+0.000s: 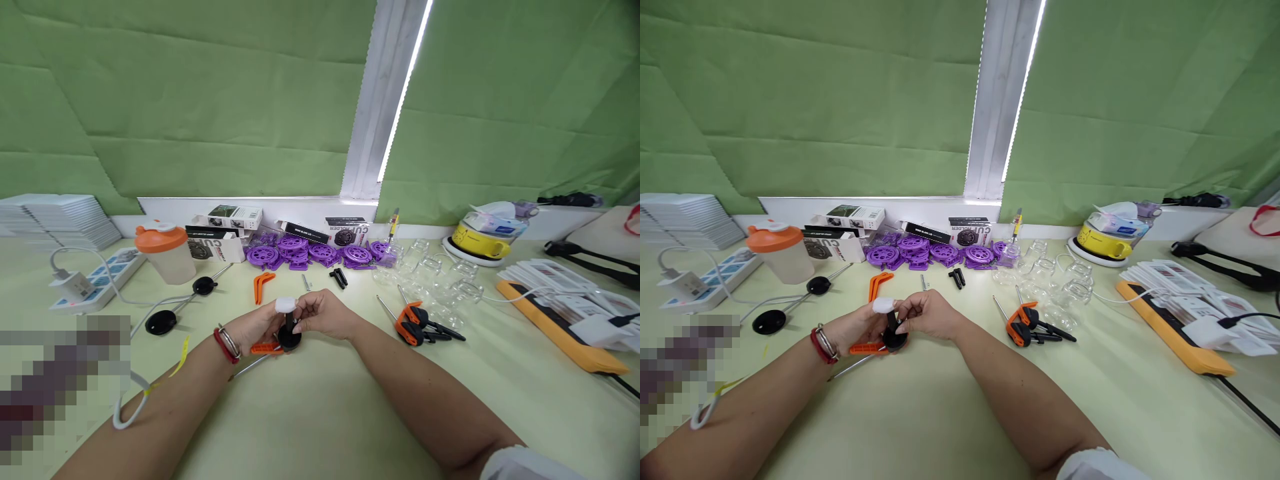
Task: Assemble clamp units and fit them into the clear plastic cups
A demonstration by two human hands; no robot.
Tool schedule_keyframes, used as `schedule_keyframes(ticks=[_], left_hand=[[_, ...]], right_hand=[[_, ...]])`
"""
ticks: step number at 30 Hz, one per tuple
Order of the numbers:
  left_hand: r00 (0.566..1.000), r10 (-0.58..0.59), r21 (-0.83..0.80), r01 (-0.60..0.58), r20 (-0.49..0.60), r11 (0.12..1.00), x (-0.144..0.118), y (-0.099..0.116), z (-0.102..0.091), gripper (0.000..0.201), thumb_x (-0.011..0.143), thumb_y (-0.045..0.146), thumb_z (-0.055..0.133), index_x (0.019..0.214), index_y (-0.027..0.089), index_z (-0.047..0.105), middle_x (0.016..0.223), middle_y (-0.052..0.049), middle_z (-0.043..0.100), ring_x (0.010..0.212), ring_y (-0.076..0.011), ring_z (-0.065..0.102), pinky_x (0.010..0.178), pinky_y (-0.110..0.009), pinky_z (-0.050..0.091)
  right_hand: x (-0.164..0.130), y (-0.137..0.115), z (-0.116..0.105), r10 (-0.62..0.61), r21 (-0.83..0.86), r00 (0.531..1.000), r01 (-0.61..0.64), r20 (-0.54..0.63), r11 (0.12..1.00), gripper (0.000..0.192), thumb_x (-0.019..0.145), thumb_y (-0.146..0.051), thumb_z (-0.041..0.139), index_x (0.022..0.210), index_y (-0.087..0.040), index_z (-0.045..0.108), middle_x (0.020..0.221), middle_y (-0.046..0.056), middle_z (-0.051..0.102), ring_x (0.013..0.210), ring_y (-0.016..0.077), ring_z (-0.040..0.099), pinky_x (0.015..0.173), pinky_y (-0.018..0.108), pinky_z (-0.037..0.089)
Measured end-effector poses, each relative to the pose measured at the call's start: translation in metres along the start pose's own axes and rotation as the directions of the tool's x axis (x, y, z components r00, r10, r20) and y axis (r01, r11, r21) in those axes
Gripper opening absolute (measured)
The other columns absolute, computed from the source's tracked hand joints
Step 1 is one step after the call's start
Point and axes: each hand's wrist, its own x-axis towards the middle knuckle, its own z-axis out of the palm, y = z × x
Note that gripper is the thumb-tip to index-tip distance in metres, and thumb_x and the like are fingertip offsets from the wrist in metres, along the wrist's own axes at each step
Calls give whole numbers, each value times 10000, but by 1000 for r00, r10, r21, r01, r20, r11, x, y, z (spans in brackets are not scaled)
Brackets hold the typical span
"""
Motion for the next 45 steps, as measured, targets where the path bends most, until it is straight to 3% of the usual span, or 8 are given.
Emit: schedule_keyframes(ticks=[8, 14, 19, 24, 30, 36, 41, 45], left_hand=[[1000, 18, 23, -18, -5, 1000, -1, 3, 4, 530, 632, 633, 551, 904, 178, 548, 626, -12, 578, 546, -162, 528, 482, -263, 387], [999, 32, 8, -32, -20, 999, -1, 3, 4, 446, 649, 595, 570, 830, 188, 552, 571, 13, 529, 534, -151, 498, 483, -263, 376], [999, 19, -12, -20, -40, 1000, -1, 2, 1, 416, 614, 607, 583, 631, 209, 465, 411, 64, 314, 480, -153, 461, 454, -259, 344], [999, 21, -12, -22, -45, 1000, -1, 1, 1, 406, 622, 607, 569, 655, 214, 474, 413, 72, 274, 479, -155, 457, 452, -258, 336], [999, 24, 16, -23, -28, 1000, -1, 3, 3, 443, 618, 634, 552, 631, 207, 435, 460, 41, 409, 513, -154, 483, 472, -261, 366], [999, 18, 32, -17, -27, 999, -1, 2, 2, 446, 625, 636, 546, 654, 203, 442, 435, 60, 370, 504, -150, 492, 453, -241, 371], [1000, -15, 37, 15, -1, 999, -1, 2, 0, 535, 624, 703, 515, 792, 195, 491, 615, 13, 553, 531, -143, 517, 466, -243, 378], [1000, 11, 55, -13, 22, 998, -1, 1, -1, 583, 637, 738, 481, 831, 189, 497, 680, -6, 578, 547, -140, 513, 477, -244, 374]], right_hand=[[-1, -4, 1, -17, -18, 999, 18, 37, 1000, 340, 512, -312, 837, 719, -132, 635, 682, -17, 600, 616, 101, 536, 634, 253, 445], [-1, -4, 1, -12, -21, 999, 12, 37, 1000, 337, 505, -306, 838, 704, -131, 630, 661, -22, 591, 593, 92, 520, 606, 238, 431], [0, -3, 1, 2, 15, 999, -3, 40, 1000, 323, 506, -267, 838, 705, -127, 626, 665, -21, 597, 597, 89, 526, 614, 235, 430], [0, -2, 1, 2, 7, 1000, -2, 28, 1000, 324, 504, -270, 840, 697, -128, 622, 656, -20, 598, 595, 92, 527, 618, 241, 429], [0, -2, 0, -9, -8, 1000, 9, 20, 1000, 321, 517, -271, 831, 705, -125, 617, 645, -21, 585, 591, 91, 517, 600, 237, 425], [0, -1, 0, -5, -4, 1000, 5, 19, 1000, 322, 517, -276, 829, 714, -121, 626, 653, -20, 591, 599, 93, 531, 624, 246, 440], [-1, -5, 2, 5, 23, 1000, -5, 10, 1000, 314, 508, -258, 830, 711, -121, 633, 666, -15, 604, 619, 102, 550, 652, 260, 452], [-2, -7, 2, 5, 56, 1000, -6, 17, 998, 311, 500, -252, 833, 701, -120, 636, 684, -10, 615, 649, 110, 568, 684, 274, 462]])
